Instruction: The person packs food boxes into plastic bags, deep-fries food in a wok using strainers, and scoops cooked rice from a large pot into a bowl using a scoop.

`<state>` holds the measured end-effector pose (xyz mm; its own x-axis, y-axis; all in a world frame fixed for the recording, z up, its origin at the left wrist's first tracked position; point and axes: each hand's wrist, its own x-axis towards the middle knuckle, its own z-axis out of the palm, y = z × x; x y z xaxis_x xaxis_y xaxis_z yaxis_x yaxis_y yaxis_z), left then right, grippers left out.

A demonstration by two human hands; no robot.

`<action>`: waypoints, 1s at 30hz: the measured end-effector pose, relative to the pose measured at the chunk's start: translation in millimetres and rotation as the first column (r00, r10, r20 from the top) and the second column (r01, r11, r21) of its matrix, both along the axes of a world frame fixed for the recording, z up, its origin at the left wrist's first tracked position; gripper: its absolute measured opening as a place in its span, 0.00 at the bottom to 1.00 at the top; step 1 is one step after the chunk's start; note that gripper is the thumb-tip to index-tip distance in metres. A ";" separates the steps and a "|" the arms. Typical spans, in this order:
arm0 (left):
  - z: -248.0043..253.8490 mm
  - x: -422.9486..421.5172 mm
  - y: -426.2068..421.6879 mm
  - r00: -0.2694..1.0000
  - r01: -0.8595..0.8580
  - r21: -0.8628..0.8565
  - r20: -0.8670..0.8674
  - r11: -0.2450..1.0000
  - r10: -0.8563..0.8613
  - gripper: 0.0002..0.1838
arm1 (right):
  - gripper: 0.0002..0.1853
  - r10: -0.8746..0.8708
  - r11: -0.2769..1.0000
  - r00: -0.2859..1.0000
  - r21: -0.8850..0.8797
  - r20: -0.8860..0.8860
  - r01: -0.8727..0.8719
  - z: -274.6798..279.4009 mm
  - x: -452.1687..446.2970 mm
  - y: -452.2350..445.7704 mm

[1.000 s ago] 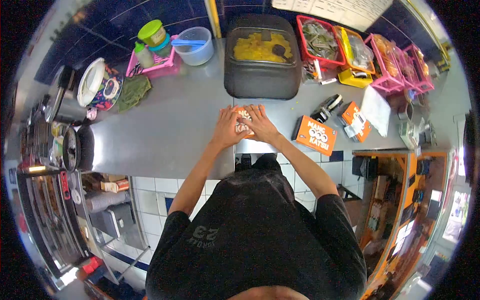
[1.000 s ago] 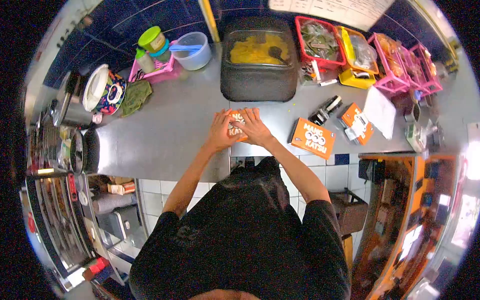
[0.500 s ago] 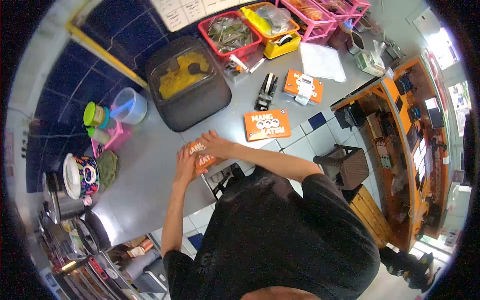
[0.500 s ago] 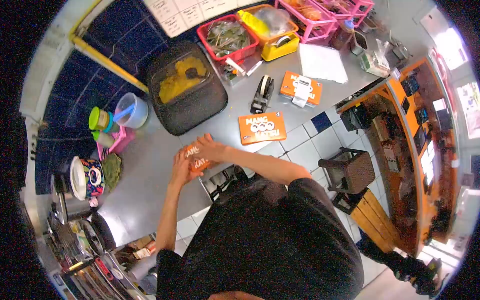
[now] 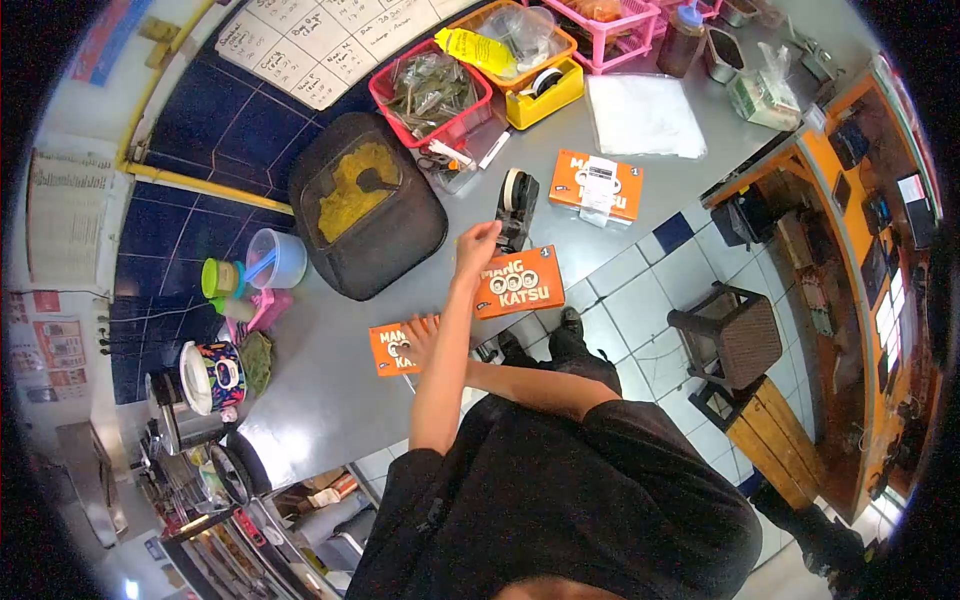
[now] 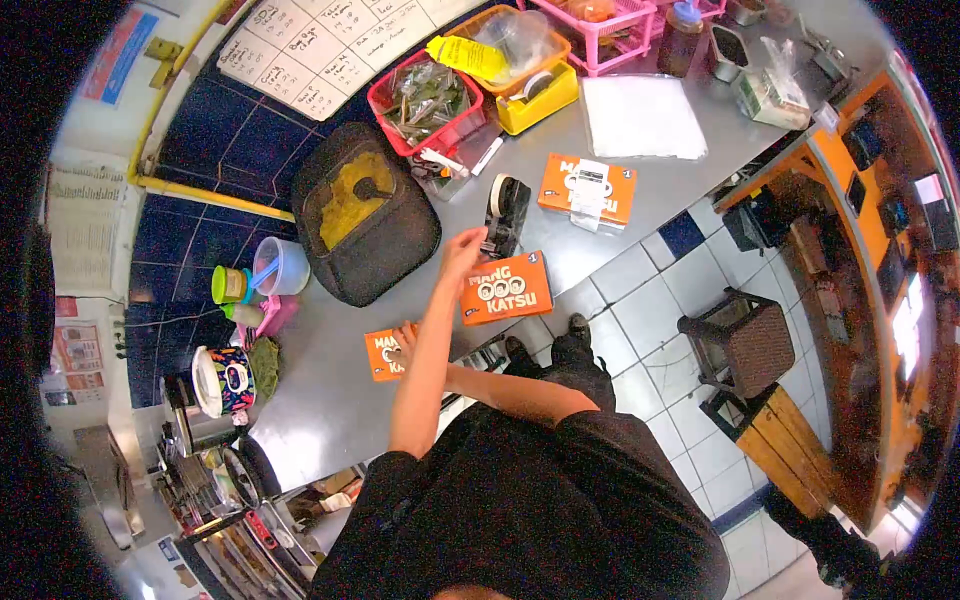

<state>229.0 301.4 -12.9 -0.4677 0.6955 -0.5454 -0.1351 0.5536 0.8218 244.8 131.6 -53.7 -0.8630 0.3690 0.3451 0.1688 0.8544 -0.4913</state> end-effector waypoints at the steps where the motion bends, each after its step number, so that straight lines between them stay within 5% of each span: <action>1: 3.4 2.0 9.1 1.000 -0.001 -0.005 -0.005 1.000 0.001 0.18 | 0.17 0.012 0.998 0.993 0.053 0.118 -0.019 4.4 1.0 2.4; 3: 10.5 3.4 25.5 0.997 0.042 -0.207 -0.057 0.977 -0.054 0.19 | 0.18 0.028 0.998 0.995 0.052 0.097 -0.033 8.7 9.9 9.5; 8: -26.0 -13.8 33.3 0.999 0.014 -0.231 0.038 0.973 -0.006 0.17 | 0.21 0.076 0.996 0.997 -0.040 -0.014 -0.076 -17.3 4.2 5.3; 11: -24.8 -0.3 12.0 0.987 -0.101 -0.057 0.122 0.993 0.107 0.15 | 0.21 0.056 0.998 0.998 0.022 0.008 -0.056 -13.7 7.4 9.0; 13: -27.8 7.3 -5.1 0.906 -0.342 0.248 0.341 0.906 0.249 0.15 | 0.23 0.076 0.997 0.995 0.017 0.061 -0.077 -6.3 4.7 14.7; 17: -39.5 2.7 -22.1 0.902 -0.349 0.376 0.385 0.858 0.197 0.13 | 0.26 0.177 0.984 0.960 -0.008 0.217 -0.179 30.9 21.3 28.0; 18: -37.9 -4.2 -24.3 0.989 -0.134 0.394 -0.005 0.909 0.148 0.12 | 0.27 0.157 0.987 0.975 -0.051 0.156 -0.151 28.6 21.3 26.6; 19: -36.3 -11.2 -26.5 0.918 0.073 0.322 -0.393 0.944 0.063 0.11 | 0.28 0.133 0.988 0.987 -0.096 0.094 -0.124 28.5 21.1 25.5; 20: -34.6 -18.7 -27.7 0.918 0.069 0.322 -0.391 0.944 0.066 0.11 | 0.28 0.137 0.987 0.986 -0.096 0.096 -0.127 13.0 12.8 18.3; 22: -14.5 -26.9 -21.4 0.828 0.272 -0.010 -0.507 0.962 -0.239 0.12 | 0.26 0.066 0.940 0.993 -0.329 -0.098 -0.095 -18.4 -7.8 8.4; 23: -8.2 -25.9 -20.1 0.829 0.270 -0.007 -0.506 0.963 -0.237 0.12 | 0.27 0.131 0.973 0.991 -0.188 -0.030 -0.134 -18.0 0.1 7.7; 26: -3.6 -24.3 -16.0 0.833 0.311 0.017 -0.486 0.950 -0.264 0.12 | 0.27 0.193 0.939 0.981 -0.295 0.032 -0.175 -4.3 4.7 14.3; 29: -10.1 -30.4 -12.8 0.722 0.367 -0.035 -0.620 0.930 -0.308 0.10 | 0.26 0.175 0.969 0.981 -0.189 0.084 -0.157 -16.6 -2.1 10.7; 30: -20.8 -39.4 -14.4 0.521 0.416 -0.141 -0.773 0.899 -0.362 0.09 | 0.26 0.204 0.965 0.975 -0.187 0.090 -0.185 -34.3 -7.0 2.0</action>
